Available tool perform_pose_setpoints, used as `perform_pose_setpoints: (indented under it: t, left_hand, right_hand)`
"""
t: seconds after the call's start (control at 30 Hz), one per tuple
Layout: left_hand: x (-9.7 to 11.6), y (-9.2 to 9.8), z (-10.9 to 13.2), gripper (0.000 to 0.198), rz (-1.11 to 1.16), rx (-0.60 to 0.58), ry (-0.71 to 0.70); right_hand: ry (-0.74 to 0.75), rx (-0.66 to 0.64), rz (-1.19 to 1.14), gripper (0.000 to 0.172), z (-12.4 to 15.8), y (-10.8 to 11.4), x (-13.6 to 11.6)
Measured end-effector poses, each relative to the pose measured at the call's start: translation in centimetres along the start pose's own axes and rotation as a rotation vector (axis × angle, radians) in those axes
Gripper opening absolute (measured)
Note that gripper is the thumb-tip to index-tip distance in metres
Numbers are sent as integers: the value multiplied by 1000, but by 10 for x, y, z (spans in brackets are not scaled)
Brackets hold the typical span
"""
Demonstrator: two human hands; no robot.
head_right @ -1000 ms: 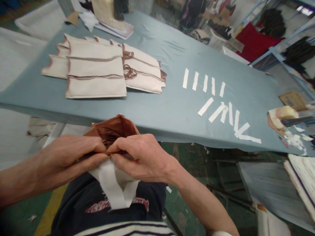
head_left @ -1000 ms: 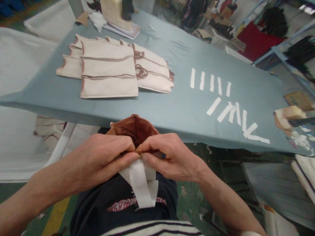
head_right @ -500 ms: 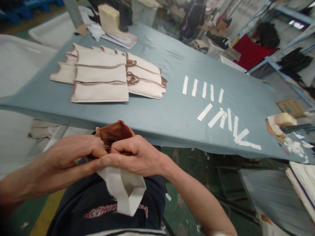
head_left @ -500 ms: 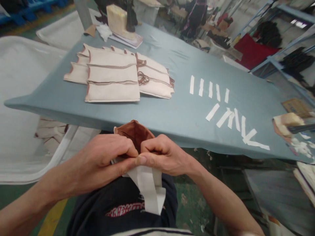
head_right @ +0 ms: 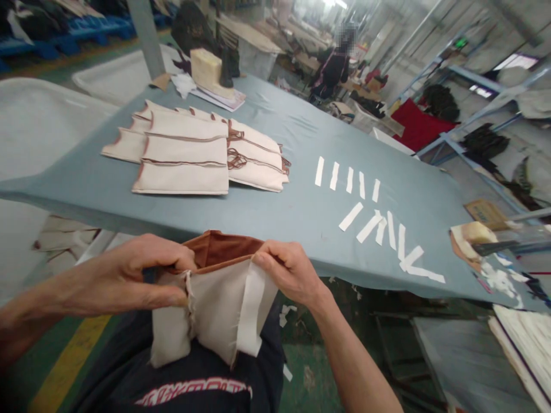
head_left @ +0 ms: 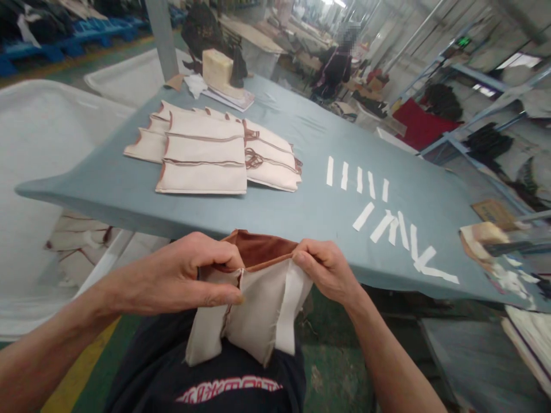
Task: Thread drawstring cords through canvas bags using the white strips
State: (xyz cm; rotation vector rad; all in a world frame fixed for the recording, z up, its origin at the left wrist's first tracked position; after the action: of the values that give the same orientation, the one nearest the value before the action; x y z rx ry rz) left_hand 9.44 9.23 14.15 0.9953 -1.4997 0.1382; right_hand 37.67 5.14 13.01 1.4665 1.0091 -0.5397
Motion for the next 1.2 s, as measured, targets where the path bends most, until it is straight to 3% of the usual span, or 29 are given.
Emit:
perform_pose_setpoints:
  t: [0.13, 0.33, 0.5, 0.73, 0.97, 1.07, 1.2]
  left_hand:
    - [6, 3, -9, 30, 81, -105, 47]
    - [9, 9, -16, 31, 67, -63, 67]
    - [15, 11, -8, 33, 29, -84, 82]
    - [24, 12, -2, 26, -110, 62, 5]
    - [30, 9, 9, 26, -208, 166, -31]
    - [32, 8, 11, 28, -219, 198, 5]
    - [30, 6, 11, 28, -178, 211, 98]
  right_hand:
    - [-15, 7, 4, 60, -3, -19, 23]
    - [59, 44, 1, 47, -10, -26, 27]
    - [264, 27, 15, 26, -12, -27, 4]
    - [497, 44, -4, 33, -13, -42, -53]
    - [407, 16, 33, 23, -21, -54, -59]
    - [451, 52, 44, 14, -20, -57, -60]
    - [415, 52, 16, 14, -20, -61, -59]
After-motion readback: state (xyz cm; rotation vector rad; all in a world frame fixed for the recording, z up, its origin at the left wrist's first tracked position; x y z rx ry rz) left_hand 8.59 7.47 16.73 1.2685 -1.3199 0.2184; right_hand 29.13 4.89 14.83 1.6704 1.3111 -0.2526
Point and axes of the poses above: each hand's wrist, its own z-axis away from the middle knuckle, its own y-axis out of the back of the hand, x = y × z, the point moved 3 cm from there along -z, towards the middle knuckle, and after that the axes turned 7 degrees about x, right-handed, at the moved point
